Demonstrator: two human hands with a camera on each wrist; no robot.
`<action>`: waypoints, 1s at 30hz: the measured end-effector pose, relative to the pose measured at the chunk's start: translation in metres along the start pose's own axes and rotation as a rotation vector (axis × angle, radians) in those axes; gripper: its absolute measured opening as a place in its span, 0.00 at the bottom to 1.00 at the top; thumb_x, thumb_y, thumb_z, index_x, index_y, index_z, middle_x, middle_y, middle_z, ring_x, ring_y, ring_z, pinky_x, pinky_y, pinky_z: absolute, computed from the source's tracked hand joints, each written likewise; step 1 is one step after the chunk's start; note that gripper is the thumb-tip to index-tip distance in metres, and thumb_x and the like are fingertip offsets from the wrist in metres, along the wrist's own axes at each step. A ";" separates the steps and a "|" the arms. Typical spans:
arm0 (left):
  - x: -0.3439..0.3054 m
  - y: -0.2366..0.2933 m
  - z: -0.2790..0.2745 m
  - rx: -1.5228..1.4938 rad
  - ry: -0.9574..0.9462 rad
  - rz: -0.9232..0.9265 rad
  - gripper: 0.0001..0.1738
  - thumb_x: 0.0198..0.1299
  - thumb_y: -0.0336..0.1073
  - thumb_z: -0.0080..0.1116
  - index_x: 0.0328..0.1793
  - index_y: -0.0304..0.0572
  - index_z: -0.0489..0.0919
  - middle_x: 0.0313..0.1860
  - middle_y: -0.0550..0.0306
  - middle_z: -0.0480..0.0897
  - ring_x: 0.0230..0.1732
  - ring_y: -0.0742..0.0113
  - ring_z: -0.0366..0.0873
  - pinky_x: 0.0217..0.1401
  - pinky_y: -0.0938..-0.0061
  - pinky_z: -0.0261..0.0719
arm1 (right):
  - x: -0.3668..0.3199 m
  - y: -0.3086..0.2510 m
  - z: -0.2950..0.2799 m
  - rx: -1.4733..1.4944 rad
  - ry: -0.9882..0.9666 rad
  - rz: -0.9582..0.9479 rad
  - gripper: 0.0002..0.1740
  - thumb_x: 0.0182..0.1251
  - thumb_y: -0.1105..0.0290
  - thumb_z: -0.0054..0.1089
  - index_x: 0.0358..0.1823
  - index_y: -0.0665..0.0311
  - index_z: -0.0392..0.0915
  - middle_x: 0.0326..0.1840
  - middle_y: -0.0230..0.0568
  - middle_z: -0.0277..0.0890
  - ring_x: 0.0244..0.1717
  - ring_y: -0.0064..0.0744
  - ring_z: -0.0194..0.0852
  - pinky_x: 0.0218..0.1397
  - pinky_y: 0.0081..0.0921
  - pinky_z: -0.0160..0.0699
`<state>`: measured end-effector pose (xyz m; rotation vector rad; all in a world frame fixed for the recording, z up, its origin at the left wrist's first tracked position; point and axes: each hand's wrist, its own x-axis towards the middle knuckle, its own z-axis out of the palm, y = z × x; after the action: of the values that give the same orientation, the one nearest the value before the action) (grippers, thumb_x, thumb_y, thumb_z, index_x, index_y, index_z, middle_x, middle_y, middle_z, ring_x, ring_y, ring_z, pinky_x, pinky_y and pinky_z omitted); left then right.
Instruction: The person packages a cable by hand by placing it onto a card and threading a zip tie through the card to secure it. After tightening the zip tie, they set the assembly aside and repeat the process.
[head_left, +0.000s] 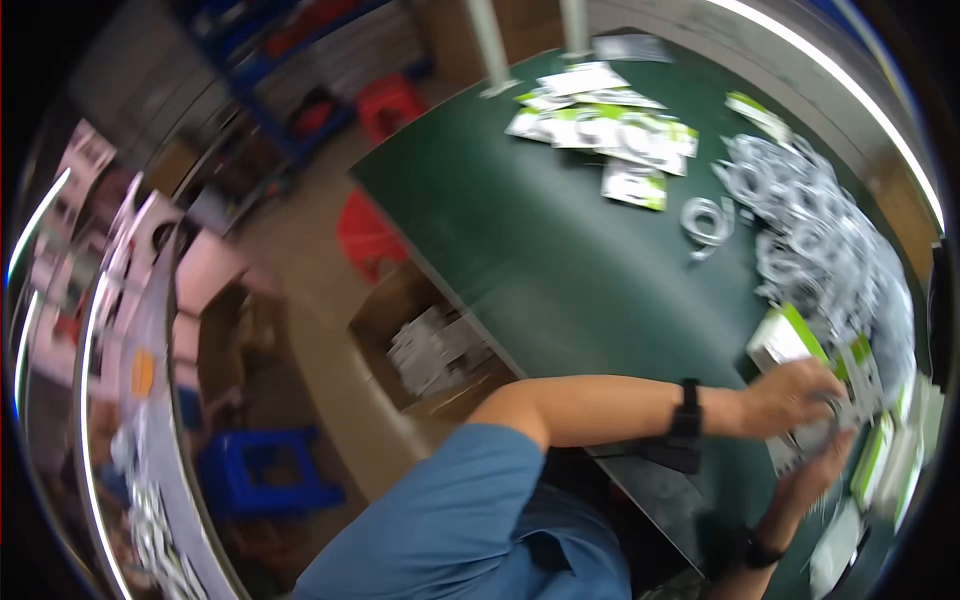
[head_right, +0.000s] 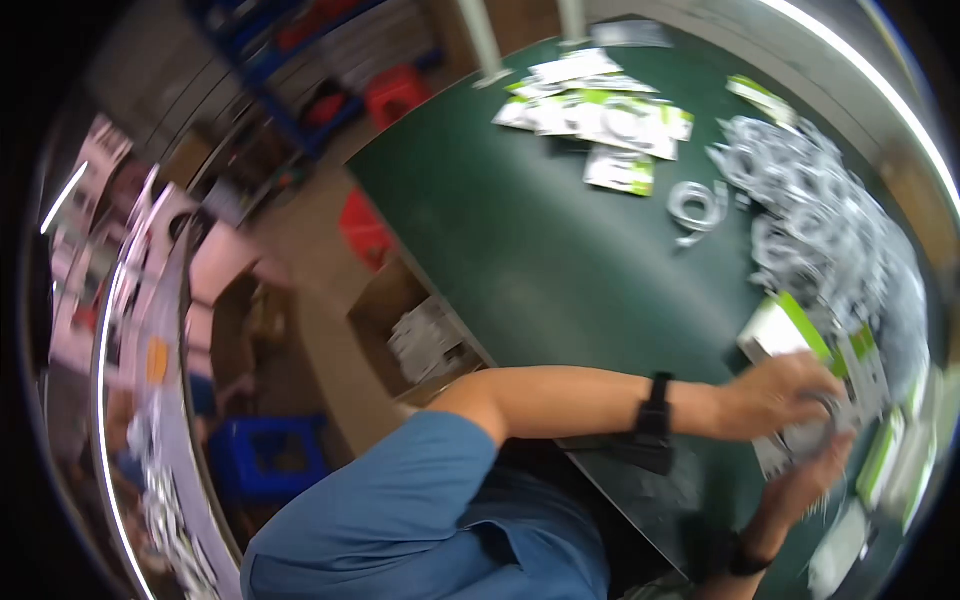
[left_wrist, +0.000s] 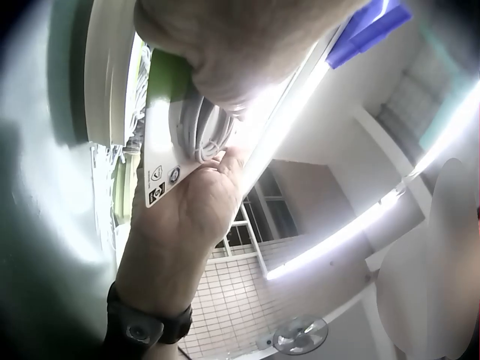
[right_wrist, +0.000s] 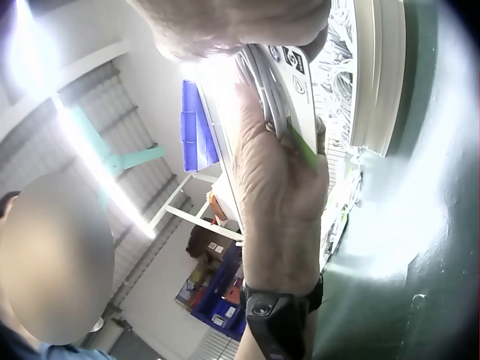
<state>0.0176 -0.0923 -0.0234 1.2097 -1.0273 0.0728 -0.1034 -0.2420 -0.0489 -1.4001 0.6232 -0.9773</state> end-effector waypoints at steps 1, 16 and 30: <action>0.001 0.001 0.001 -0.018 -0.013 -0.060 0.15 0.62 0.33 0.70 0.54 0.38 0.88 0.46 0.41 0.85 0.52 0.44 0.83 0.59 0.56 0.80 | 0.002 -0.003 -0.002 -0.002 -0.014 0.006 0.35 0.93 0.56 0.43 0.86 0.76 0.58 0.86 0.55 0.64 0.82 0.44 0.68 0.84 0.40 0.69; 0.000 0.031 -0.026 0.021 -0.090 -0.074 0.13 0.68 0.32 0.67 0.57 0.44 0.91 0.43 0.46 0.88 0.42 0.53 0.86 0.49 0.63 0.83 | -0.036 -0.032 0.037 -0.205 -0.178 -0.283 0.19 0.87 0.66 0.53 0.69 0.69 0.76 0.66 0.48 0.81 0.63 0.35 0.82 0.67 0.33 0.82; -0.002 0.024 -0.005 0.137 -0.171 -0.137 0.12 0.72 0.26 0.65 0.59 0.40 0.90 0.37 0.54 0.81 0.35 0.62 0.81 0.40 0.68 0.81 | -0.036 -0.048 0.042 0.400 -0.199 0.033 0.16 0.80 0.75 0.60 0.65 0.70 0.75 0.58 0.43 0.86 0.53 0.25 0.86 0.56 0.27 0.90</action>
<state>0.0065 -0.0775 -0.0068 1.4267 -1.0986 -0.0693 -0.0953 -0.1850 -0.0034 -1.1085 0.2810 -0.8665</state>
